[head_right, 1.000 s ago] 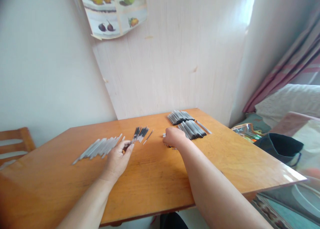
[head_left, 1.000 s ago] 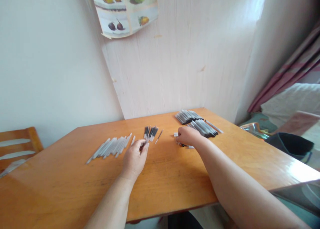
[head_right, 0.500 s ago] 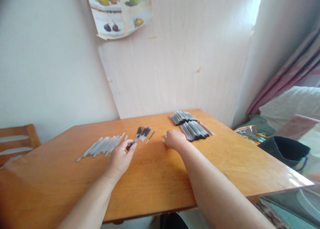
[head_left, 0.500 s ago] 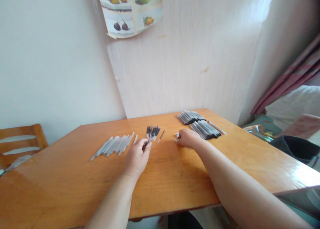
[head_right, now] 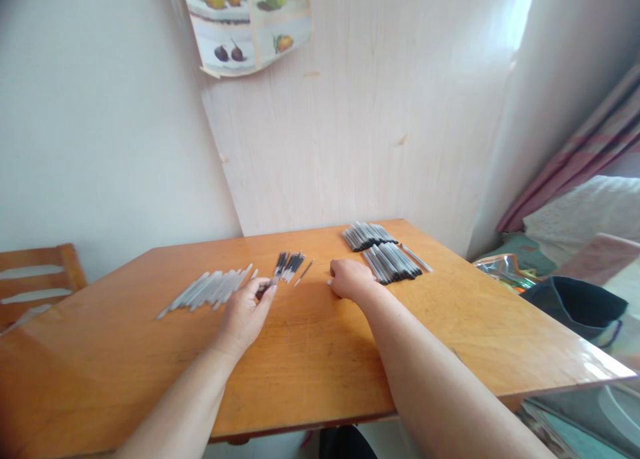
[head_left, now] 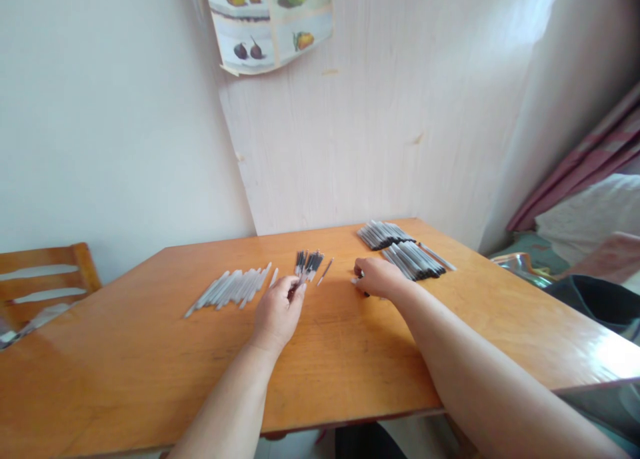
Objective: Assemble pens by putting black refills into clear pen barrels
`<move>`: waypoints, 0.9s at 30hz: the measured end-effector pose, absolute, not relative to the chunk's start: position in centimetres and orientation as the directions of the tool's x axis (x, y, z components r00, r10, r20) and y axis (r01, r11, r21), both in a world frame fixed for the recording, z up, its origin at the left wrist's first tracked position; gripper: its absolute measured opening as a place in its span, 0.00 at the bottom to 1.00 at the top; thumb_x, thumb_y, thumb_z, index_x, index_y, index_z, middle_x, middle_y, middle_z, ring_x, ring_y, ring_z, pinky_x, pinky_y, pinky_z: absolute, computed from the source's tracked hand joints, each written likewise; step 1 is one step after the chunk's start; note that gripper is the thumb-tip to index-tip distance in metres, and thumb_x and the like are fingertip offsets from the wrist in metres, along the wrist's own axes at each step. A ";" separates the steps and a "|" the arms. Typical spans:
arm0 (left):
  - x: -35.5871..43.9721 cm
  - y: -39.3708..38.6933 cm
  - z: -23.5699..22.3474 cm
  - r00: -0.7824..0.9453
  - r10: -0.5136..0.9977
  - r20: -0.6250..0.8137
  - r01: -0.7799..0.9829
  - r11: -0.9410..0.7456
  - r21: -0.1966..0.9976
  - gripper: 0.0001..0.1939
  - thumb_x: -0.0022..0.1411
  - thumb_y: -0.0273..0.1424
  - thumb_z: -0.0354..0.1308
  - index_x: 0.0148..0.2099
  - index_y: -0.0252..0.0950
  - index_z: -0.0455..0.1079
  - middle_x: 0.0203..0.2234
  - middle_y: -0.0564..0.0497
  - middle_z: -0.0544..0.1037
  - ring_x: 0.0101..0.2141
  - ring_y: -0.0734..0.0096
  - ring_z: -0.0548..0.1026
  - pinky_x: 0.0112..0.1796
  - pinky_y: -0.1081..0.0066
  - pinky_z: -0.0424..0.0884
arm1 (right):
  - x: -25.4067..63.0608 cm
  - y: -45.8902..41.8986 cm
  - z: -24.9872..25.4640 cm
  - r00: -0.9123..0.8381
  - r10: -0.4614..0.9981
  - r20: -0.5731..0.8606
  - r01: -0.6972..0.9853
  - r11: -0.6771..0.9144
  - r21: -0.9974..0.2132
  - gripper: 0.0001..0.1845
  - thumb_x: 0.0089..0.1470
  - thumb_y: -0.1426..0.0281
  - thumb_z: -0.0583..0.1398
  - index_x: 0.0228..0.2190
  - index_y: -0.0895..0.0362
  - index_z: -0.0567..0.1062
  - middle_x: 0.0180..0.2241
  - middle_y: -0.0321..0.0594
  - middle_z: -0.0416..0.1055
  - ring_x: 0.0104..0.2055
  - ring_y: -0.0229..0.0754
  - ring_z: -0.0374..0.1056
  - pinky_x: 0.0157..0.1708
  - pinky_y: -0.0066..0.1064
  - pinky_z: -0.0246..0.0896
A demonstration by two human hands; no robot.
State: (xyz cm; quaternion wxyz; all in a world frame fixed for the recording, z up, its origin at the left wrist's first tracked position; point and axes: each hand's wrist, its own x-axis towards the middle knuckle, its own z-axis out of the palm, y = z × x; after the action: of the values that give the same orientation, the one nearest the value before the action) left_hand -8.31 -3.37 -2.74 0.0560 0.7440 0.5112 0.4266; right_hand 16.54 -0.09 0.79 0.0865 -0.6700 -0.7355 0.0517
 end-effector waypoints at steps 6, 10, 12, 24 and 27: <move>-8.4 -3.3 -2.8 0.120 0.805 0.581 0.707 -0.481 0.519 0.11 0.64 0.37 0.52 0.44 0.38 0.71 0.38 0.47 0.79 0.38 0.66 0.76 0.39 0.68 0.69 | 15.9 0.1 0.5 -0.118 0.991 0.067 0.973 0.129 -0.192 0.10 0.46 0.69 0.59 0.33 0.54 0.79 0.38 0.46 0.77 0.41 0.49 0.71 0.33 0.32 0.58; -8.5 -3.1 -3.0 0.112 0.797 0.594 0.696 -0.489 0.525 0.11 0.64 0.37 0.52 0.44 0.39 0.72 0.38 0.47 0.79 0.38 0.66 0.76 0.38 0.68 0.69 | 15.8 0.2 0.4 -0.133 0.984 0.119 0.969 0.155 -0.195 0.11 0.48 0.68 0.59 0.33 0.54 0.79 0.39 0.47 0.76 0.40 0.47 0.71 0.34 0.31 0.58; -8.6 -3.0 -3.0 0.088 0.795 0.601 0.686 -0.486 0.542 0.11 0.64 0.37 0.52 0.43 0.39 0.72 0.37 0.47 0.79 0.37 0.66 0.76 0.38 0.68 0.68 | 15.7 0.3 0.3 -0.152 0.971 0.186 0.953 0.194 -0.233 0.11 0.50 0.67 0.58 0.35 0.54 0.78 0.41 0.46 0.75 0.41 0.46 0.70 0.34 0.30 0.57; -8.8 -2.4 -2.9 -0.173 0.803 0.570 0.416 -0.465 0.782 0.10 0.60 0.39 0.57 0.38 0.38 0.70 0.31 0.49 0.77 0.33 0.67 0.74 0.36 0.70 0.67 | 13.8 0.1 -0.4 -0.216 0.950 0.225 0.396 0.296 -0.869 0.15 0.52 0.66 0.58 0.42 0.58 0.73 0.28 0.37 0.71 0.27 0.34 0.65 0.24 0.24 0.56; -8.8 -2.1 -3.0 -0.221 0.831 0.510 0.270 -0.450 0.851 0.13 0.58 0.41 0.59 0.39 0.37 0.69 0.30 0.49 0.76 0.31 0.69 0.74 0.34 0.71 0.68 | 13.3 -0.5 -0.2 -0.223 0.958 0.178 0.268 0.236 -0.934 0.12 0.50 0.67 0.60 0.38 0.58 0.72 0.29 0.37 0.72 0.26 0.33 0.65 0.22 0.22 0.54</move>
State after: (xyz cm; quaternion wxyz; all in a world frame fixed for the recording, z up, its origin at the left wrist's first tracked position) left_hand -8.82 -2.07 -3.00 0.2256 0.5820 0.4733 0.6216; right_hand 13.32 -0.50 -0.18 0.4195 -0.4609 -0.6650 0.4116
